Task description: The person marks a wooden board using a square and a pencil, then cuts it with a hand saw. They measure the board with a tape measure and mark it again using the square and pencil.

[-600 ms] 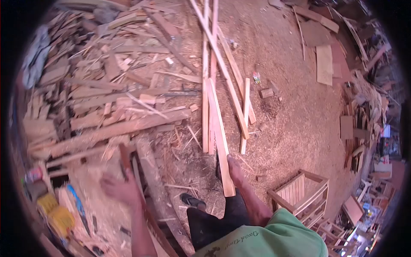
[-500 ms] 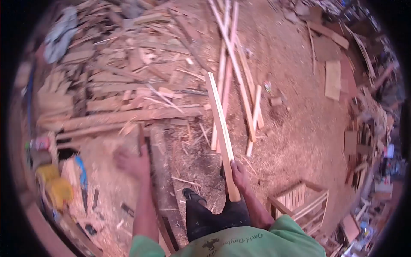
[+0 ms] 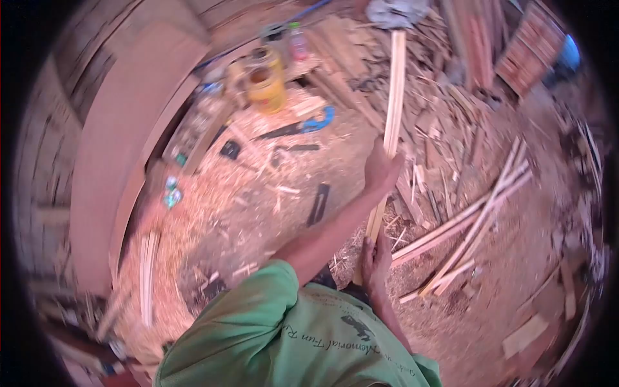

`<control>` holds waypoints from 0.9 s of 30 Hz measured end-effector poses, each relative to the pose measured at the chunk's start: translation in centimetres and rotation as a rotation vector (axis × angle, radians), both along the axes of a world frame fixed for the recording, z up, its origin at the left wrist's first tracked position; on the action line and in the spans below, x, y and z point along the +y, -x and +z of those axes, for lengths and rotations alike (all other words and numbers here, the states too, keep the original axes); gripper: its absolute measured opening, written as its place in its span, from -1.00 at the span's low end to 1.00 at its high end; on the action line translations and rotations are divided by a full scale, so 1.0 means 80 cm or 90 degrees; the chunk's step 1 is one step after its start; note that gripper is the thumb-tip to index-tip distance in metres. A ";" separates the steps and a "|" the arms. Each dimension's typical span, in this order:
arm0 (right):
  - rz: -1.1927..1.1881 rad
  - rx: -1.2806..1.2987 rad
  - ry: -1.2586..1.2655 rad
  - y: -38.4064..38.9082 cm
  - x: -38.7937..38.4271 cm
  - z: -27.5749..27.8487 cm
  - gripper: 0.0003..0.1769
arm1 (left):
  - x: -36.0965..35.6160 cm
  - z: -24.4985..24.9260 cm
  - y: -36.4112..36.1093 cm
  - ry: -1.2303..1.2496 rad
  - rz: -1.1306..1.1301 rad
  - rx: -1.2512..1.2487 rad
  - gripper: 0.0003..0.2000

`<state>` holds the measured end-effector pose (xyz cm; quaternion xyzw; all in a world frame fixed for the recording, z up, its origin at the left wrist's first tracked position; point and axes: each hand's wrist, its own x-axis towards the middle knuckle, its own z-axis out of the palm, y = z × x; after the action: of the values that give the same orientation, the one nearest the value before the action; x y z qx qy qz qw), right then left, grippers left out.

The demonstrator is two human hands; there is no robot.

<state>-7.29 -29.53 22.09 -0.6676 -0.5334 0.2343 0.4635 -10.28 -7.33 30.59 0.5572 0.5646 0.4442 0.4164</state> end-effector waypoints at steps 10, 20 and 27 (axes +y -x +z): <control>0.236 0.140 -0.270 -0.084 0.069 0.231 -0.56 | -0.084 0.078 0.220 -0.151 0.108 0.319 -0.36; 0.519 -0.066 -0.857 -0.094 0.026 0.462 -0.54 | -0.264 -0.102 0.380 -0.031 0.082 0.623 -0.42; 0.562 -0.101 -0.835 -0.017 -0.010 0.484 -0.64 | -0.286 -0.179 0.564 0.169 -0.073 0.648 -0.37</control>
<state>-5.91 -30.30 60.84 0.0001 -0.8093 -0.0141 0.5872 -55.42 -30.23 16.27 0.6751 0.7152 0.0185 0.1802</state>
